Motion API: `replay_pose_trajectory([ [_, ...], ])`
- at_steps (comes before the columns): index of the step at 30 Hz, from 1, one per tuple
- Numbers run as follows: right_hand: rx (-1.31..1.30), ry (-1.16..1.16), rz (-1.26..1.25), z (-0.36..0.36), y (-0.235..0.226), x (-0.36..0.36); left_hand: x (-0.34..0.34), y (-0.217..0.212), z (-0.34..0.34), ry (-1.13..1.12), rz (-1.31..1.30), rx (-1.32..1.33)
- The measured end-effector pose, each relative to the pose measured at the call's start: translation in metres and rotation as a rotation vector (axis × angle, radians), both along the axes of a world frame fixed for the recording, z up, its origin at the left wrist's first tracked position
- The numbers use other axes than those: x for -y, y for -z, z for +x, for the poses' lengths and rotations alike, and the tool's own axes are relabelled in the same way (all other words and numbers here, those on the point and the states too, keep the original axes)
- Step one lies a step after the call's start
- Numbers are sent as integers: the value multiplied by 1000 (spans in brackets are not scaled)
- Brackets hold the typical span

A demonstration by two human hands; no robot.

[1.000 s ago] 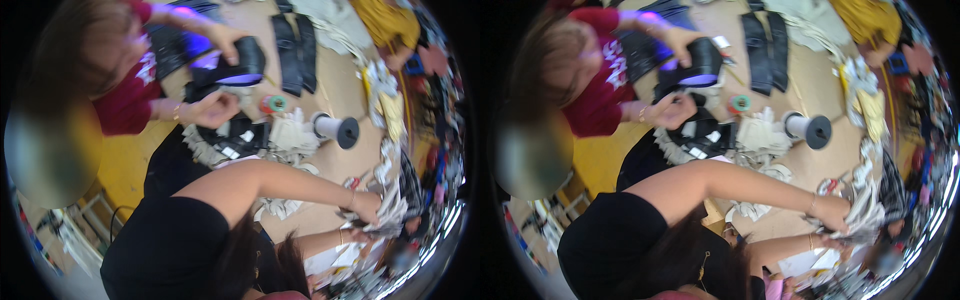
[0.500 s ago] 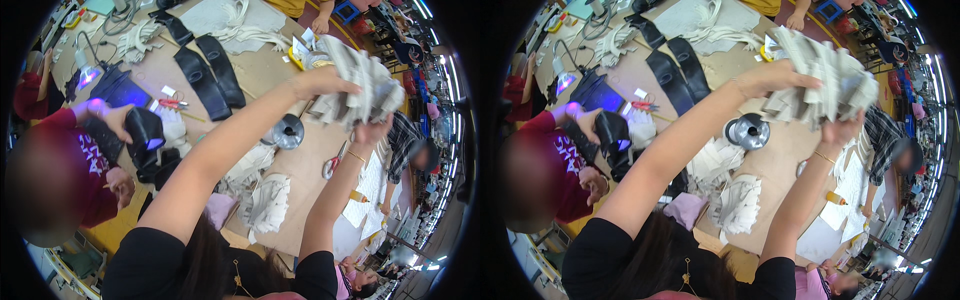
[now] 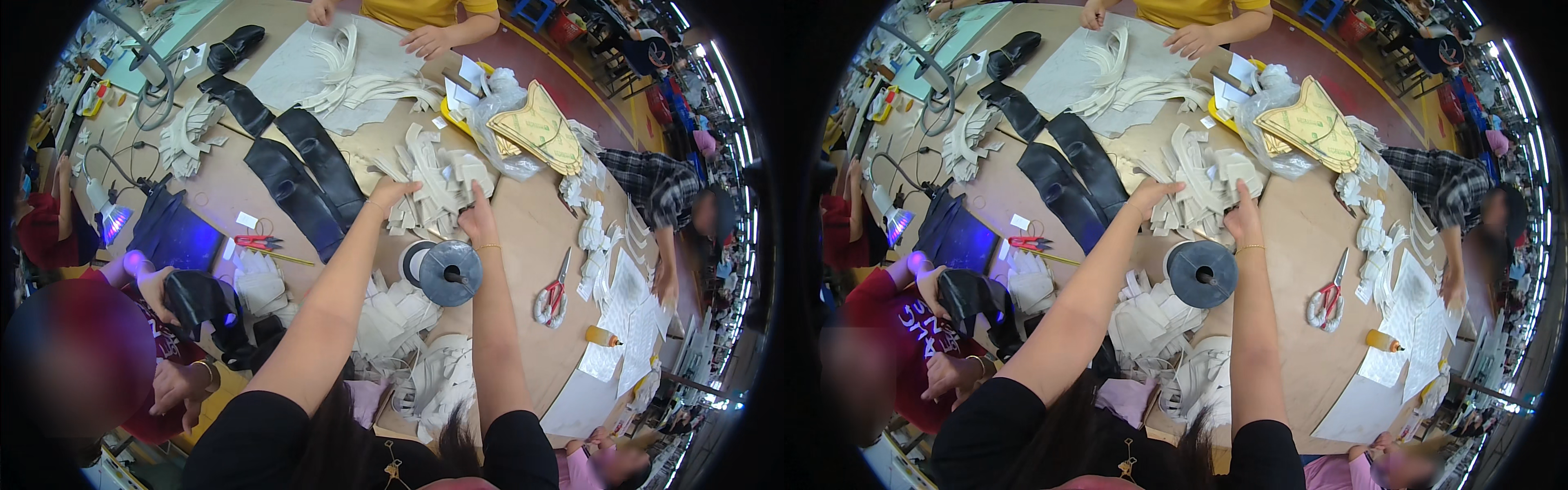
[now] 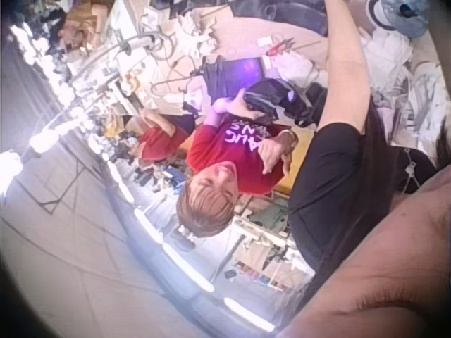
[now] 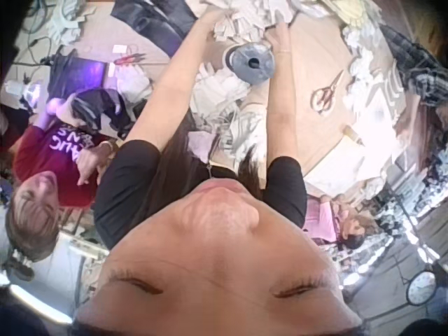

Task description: The person handles white fabric strips and black leather pieces at a cluttered work table. They fold and arrange the white strips, then pick up and inspect a black leather piece, turning it over and stretching it. The person also briefly handles a pink paper document before returning to the leather and fabric materials.

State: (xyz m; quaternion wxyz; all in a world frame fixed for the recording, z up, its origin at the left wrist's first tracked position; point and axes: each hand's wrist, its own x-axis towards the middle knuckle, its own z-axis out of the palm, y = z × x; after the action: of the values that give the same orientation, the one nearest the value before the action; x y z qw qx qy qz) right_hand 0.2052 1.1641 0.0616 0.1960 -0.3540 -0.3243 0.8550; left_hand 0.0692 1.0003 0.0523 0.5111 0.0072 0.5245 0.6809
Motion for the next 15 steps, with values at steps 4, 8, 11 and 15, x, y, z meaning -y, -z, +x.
replay_pose_trajectory([
  [4,129,-12,5,4,2,-10,-14,14,7,67,-466,-724],
  [8,356,-177,52,18,-14,-18,-16,2,27,-36,-827,-706],
  [11,617,-385,296,36,-32,-20,-10,-21,46,-142,-861,-861],
  [15,647,-381,599,73,-81,-8,11,-73,86,-194,-596,-1121],
])
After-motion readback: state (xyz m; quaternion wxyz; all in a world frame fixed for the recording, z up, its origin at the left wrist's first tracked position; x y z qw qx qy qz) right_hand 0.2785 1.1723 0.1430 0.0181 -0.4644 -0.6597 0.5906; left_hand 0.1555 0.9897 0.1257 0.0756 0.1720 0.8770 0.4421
